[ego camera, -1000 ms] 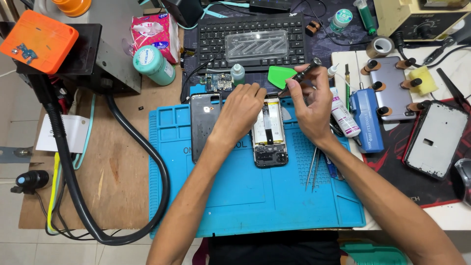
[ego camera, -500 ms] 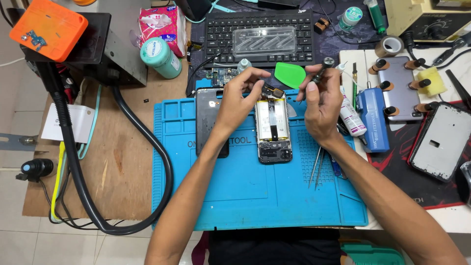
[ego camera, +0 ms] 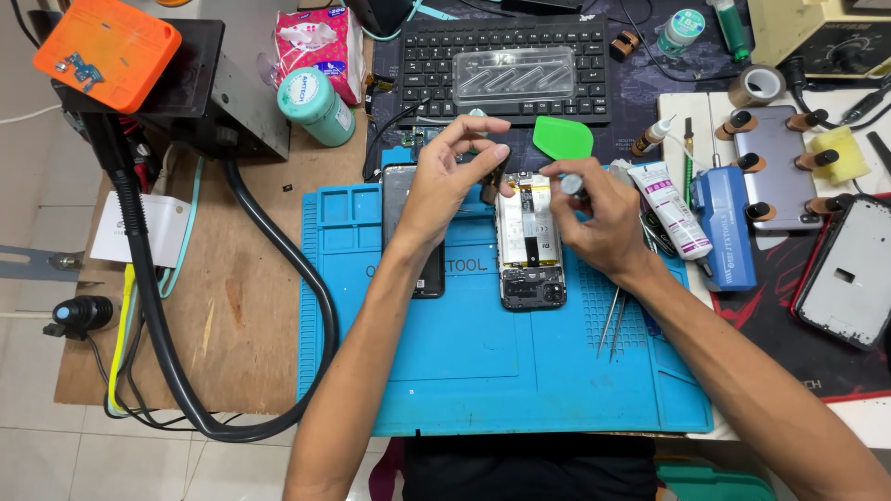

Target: Securing internal components of a mobile phone with small screws using a manual screwdriver.

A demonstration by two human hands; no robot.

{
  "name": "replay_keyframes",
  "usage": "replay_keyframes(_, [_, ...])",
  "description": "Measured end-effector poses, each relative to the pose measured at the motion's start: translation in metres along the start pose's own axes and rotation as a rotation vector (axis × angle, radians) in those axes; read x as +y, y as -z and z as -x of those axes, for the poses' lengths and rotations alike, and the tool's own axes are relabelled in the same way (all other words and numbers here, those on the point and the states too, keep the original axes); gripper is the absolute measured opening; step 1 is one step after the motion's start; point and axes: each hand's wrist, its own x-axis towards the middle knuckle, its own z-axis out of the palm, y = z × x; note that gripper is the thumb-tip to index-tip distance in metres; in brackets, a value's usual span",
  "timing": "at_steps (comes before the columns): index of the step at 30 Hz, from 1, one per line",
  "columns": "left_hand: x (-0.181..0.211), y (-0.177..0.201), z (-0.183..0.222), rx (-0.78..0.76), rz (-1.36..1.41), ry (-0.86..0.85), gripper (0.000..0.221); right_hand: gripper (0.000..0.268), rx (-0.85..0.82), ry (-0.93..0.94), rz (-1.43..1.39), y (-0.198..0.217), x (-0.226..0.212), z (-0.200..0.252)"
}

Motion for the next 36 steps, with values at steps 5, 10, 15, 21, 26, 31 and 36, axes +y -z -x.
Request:
replay_keyframes(5, [0.0, 0.015, -0.001, -0.066, -0.076, 0.017, 0.03, 0.025, -0.121, 0.054, 0.028, -0.004, 0.002, 0.003])
replay_keyframes(10, [-0.001, 0.015, 0.002, -0.159, -0.144, 0.078, 0.032, 0.022, -0.164, 0.124, 0.079, -0.003, 0.0, 0.002])
replay_keyframes(15, [0.005, -0.008, 0.009, -0.248, -0.149, 0.128, 0.03, 0.04, -0.299, 0.08, 0.113, -0.001, 0.006, 0.004])
replay_keyframes(21, [-0.03, -0.005, 0.003, -0.191, -0.073, 0.074, 0.034, 0.041, -0.301, 0.027, 0.131, 0.0, -0.009, -0.006])
replay_keyframes(26, [-0.022, 0.003, 0.002, -0.174, -0.128, 0.082, 0.038, 0.036, -0.344, -0.023, 0.162, -0.001, -0.003, -0.002])
replay_keyframes(31, [-0.016, 0.009, -0.003, -0.198, -0.16, 0.1, 0.034, 0.024, -0.33, -0.056, 0.15, -0.002, 0.013, 0.005])
replay_keyframes(36, [0.005, 0.021, -0.002, -0.176, -0.326, 0.049, 0.023, 0.004, -0.278, -0.103, 0.119, -0.001, 0.005, 0.002])
